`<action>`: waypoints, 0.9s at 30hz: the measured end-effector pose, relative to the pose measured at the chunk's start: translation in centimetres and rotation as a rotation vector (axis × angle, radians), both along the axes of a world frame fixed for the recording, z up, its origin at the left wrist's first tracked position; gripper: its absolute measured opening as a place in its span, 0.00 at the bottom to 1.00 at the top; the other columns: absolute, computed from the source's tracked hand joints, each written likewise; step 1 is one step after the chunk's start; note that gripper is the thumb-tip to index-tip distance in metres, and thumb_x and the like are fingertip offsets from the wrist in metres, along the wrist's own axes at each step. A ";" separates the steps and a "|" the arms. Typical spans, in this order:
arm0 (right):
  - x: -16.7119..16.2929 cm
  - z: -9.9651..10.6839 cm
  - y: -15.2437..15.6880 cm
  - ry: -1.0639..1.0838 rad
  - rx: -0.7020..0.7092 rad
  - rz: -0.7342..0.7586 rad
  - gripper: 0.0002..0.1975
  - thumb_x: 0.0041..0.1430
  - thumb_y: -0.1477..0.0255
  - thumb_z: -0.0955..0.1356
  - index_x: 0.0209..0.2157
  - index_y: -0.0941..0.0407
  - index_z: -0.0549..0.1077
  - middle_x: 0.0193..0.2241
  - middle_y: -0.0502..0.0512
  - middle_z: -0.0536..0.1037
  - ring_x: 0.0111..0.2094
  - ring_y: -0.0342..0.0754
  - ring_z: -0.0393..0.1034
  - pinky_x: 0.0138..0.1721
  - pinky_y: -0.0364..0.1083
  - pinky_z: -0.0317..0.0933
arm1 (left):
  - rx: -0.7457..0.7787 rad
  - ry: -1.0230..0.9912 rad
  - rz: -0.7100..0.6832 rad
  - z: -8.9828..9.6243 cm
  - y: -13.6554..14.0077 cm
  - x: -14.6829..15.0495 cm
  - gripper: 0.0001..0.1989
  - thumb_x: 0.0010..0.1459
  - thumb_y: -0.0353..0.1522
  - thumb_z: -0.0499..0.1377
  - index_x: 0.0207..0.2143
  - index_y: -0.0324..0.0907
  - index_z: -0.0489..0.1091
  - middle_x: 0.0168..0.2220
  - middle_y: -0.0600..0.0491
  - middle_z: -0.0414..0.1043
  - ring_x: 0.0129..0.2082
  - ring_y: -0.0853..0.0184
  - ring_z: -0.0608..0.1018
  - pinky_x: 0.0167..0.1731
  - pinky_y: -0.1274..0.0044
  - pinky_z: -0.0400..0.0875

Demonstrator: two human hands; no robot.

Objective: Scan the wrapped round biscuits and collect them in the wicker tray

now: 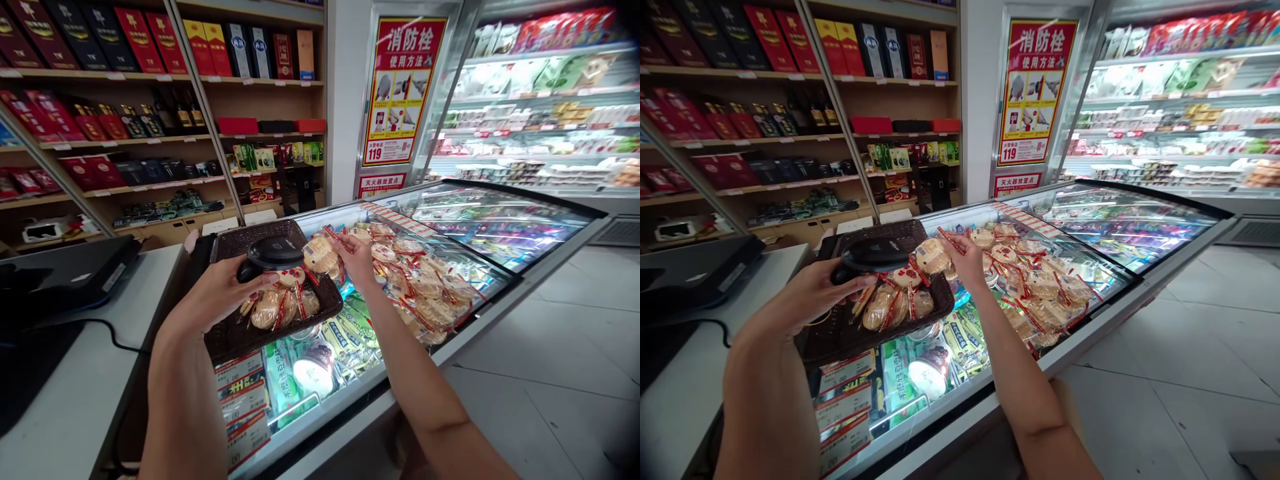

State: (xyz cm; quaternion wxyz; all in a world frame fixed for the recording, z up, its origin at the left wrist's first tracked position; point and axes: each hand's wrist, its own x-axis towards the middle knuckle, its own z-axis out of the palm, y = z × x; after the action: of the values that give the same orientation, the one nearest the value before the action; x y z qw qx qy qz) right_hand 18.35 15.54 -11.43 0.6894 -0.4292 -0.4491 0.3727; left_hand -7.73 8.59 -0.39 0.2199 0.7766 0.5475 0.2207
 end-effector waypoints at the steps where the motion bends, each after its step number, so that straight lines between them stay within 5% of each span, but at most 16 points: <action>1: -0.1 -0.1 0.0 0.008 -0.003 0.003 0.25 0.46 0.52 0.74 0.39 0.57 0.76 0.26 0.49 0.78 0.15 0.37 0.60 0.12 0.39 0.55 | 0.006 -0.003 0.013 -0.1 0.1 -0.2 0.21 0.52 0.51 0.61 0.34 0.42 0.73 0.23 0.57 0.69 0.23 0.68 0.68 0.23 0.78 0.57; 5: -1.6 -0.9 0.0 0.046 -0.070 0.103 0.25 0.45 0.54 0.75 0.40 0.56 0.73 0.30 0.51 0.79 0.23 0.43 0.71 0.18 0.41 0.67 | -0.002 -0.019 0.048 -0.3 0.3 -0.8 0.20 0.53 0.50 0.61 0.33 0.42 0.72 0.25 0.56 0.69 0.24 0.68 0.69 0.22 0.79 0.56; 10: -3.6 -1.7 -0.1 -0.133 -0.036 0.438 0.19 0.55 0.59 0.72 0.45 0.54 0.73 0.42 0.55 0.80 0.39 0.47 0.77 0.42 0.50 0.73 | -0.019 -0.004 0.098 0.4 -0.1 -0.7 0.25 0.51 0.53 0.60 0.36 0.41 0.74 0.23 0.56 0.70 0.25 0.67 0.70 0.23 0.78 0.58; 12: -2.9 -1.5 0.2 -0.349 0.018 0.306 0.15 0.59 0.62 0.69 0.45 0.54 0.74 0.45 0.55 0.79 0.44 0.47 0.76 0.49 0.50 0.70 | -0.034 0.027 0.150 0.7 -0.2 -0.4 0.29 0.48 0.56 0.60 0.37 0.41 0.74 0.22 0.57 0.69 0.23 0.67 0.68 0.22 0.78 0.58; 14: -1.4 -1.2 0.5 -0.589 -0.019 0.020 0.13 0.62 0.64 0.67 0.46 0.54 0.75 0.47 0.57 0.78 0.49 0.49 0.73 0.54 0.51 0.65 | -0.060 0.040 0.187 0.8 -0.1 -0.2 0.32 0.44 0.58 0.60 0.37 0.40 0.74 0.22 0.57 0.68 0.23 0.67 0.68 0.22 0.79 0.57; 17: 1.2 -1.3 0.8 -0.848 -0.318 -0.415 0.16 0.63 0.65 0.67 0.49 0.59 0.72 0.52 0.69 0.73 0.57 0.61 0.65 0.57 0.59 0.58 | -0.065 0.049 0.199 0.8 0.1 -0.1 0.33 0.42 0.60 0.59 0.37 0.40 0.74 0.22 0.56 0.68 0.24 0.66 0.69 0.23 0.78 0.58; 19: 2.4 -1.9 0.9 -0.899 -0.541 -0.574 0.22 0.63 0.65 0.67 0.53 0.64 0.68 0.54 0.77 0.69 0.59 0.68 0.61 0.56 0.63 0.56 | -0.071 0.064 0.186 0.7 0.4 -0.3 0.33 0.42 0.59 0.60 0.37 0.40 0.73 0.22 0.56 0.68 0.24 0.64 0.70 0.23 0.78 0.59; 22: 3.1 -3.0 1.4 -0.872 -0.686 -0.594 0.26 0.61 0.65 0.68 0.56 0.65 0.64 0.55 0.80 0.66 0.57 0.69 0.64 0.54 0.62 0.58 | -0.103 0.057 0.171 0.4 0.6 -0.4 0.31 0.43 0.58 0.62 0.35 0.40 0.73 0.22 0.56 0.69 0.25 0.63 0.71 0.23 0.78 0.59; 27: 3.9 -3.2 1.7 -0.844 -0.609 -0.527 0.31 0.56 0.75 0.69 0.59 0.68 0.58 0.51 0.77 0.71 0.53 0.63 0.69 0.52 0.55 0.60 | -0.149 0.002 0.146 0.4 0.2 0.2 0.31 0.45 0.58 0.62 0.37 0.41 0.72 0.23 0.57 0.68 0.24 0.66 0.69 0.23 0.78 0.60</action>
State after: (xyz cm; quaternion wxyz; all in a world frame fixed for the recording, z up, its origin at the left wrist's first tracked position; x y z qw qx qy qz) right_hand 22.28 17.20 -14.64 0.3658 -0.8166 -0.4358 0.0975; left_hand -7.50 8.83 0.01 0.2600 0.7163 0.6178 0.1940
